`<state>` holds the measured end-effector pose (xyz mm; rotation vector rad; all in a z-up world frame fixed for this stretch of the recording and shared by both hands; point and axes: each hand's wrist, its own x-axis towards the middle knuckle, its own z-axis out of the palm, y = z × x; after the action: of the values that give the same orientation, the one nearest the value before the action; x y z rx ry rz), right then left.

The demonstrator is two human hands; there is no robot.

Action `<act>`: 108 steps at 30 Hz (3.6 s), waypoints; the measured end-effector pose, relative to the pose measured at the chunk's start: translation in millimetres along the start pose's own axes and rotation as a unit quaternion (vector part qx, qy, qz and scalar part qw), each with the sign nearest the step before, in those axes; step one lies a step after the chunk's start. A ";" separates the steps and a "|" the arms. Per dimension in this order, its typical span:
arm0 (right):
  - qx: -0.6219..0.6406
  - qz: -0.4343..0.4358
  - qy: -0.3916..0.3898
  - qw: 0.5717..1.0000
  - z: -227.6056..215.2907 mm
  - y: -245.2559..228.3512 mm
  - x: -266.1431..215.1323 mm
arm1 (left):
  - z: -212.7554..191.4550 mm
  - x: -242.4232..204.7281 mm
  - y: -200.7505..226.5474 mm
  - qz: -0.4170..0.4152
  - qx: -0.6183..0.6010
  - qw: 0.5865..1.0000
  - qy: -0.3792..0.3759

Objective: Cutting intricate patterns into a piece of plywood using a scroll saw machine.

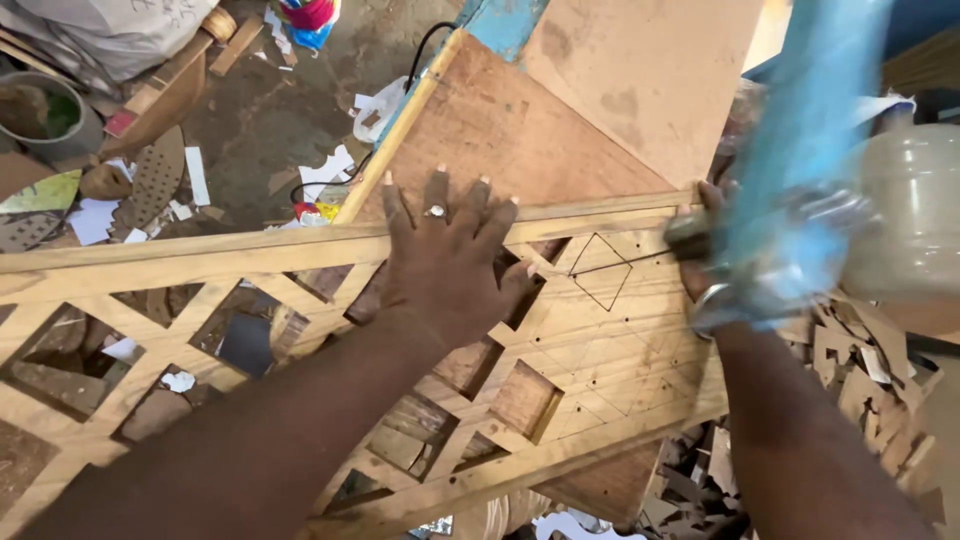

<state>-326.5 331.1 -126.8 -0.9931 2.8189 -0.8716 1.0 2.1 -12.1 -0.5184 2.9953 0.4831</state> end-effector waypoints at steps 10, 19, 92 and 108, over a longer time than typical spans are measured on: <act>-0.222 0.128 -0.068 0.964 -4.3 0.4 -19.5 | 0.0 12.4 -7.3 0.032 0.004 0.999 0.023; -0.357 0.231 -0.101 0.900 -32.8 -128.5 -63.6 | -10.9 43.4 -19.2 0.119 0.022 0.992 0.018; -0.268 0.263 0.083 0.923 34.0 -315.9 -291.8 | -10.5 203.4 26.1 0.223 0.104 0.969 -0.013; -0.244 0.196 0.096 0.945 10.2 -293.9 -285.1 | -23.6 180.6 16.9 0.190 0.101 0.976 -0.025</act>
<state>70.0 304.9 -27.4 -0.3365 3.3099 -0.2387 -174.9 -47.5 -5.5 0.0839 3.0483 0.1980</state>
